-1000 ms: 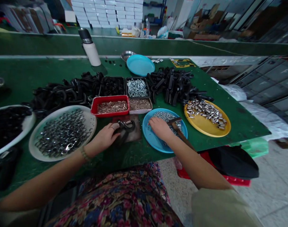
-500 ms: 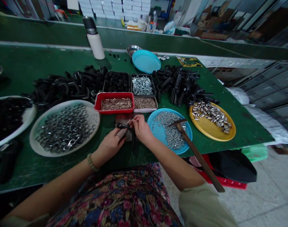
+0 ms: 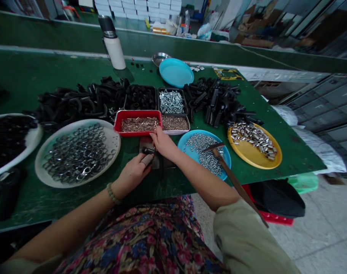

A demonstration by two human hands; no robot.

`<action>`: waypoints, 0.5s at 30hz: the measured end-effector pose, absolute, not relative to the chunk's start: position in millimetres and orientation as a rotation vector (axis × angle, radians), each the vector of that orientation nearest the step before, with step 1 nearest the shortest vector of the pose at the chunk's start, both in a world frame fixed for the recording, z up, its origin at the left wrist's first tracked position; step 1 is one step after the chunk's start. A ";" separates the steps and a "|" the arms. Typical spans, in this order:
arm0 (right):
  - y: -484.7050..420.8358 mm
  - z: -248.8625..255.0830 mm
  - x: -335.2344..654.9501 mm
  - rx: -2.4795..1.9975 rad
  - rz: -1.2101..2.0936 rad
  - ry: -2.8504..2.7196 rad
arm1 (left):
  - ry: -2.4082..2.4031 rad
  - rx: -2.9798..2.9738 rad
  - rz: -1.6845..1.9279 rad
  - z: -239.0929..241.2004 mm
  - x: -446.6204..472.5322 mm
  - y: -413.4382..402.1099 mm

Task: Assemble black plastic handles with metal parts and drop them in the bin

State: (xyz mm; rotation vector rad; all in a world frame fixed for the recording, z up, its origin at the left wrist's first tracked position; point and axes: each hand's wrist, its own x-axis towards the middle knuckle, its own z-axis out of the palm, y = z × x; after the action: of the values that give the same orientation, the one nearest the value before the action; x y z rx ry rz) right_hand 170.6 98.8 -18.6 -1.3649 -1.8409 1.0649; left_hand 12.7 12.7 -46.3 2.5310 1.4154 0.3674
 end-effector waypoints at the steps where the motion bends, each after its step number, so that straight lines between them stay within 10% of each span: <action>1: 105.1 -17.3 170.3 -1.364 1.146 -1.807 | 1.409 2.540 0.360 -46.9 13.4 12.2; 5: 103.8 -15.9 200.6 -1.428 1.163 -1.565 | 1.374 2.499 0.368 -45.5 8.5 8.4; 15: 72.9 -18.1 314.4 -1.763 -0.221 -2.432 | 1.372 2.555 0.561 13.7 45.2 139.1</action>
State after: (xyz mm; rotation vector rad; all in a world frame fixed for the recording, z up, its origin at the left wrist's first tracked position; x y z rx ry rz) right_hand 314.4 72.9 -18.1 -1.7628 -2.4321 -0.2209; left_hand 45.2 139.1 13.7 2.5552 1.3717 0.5613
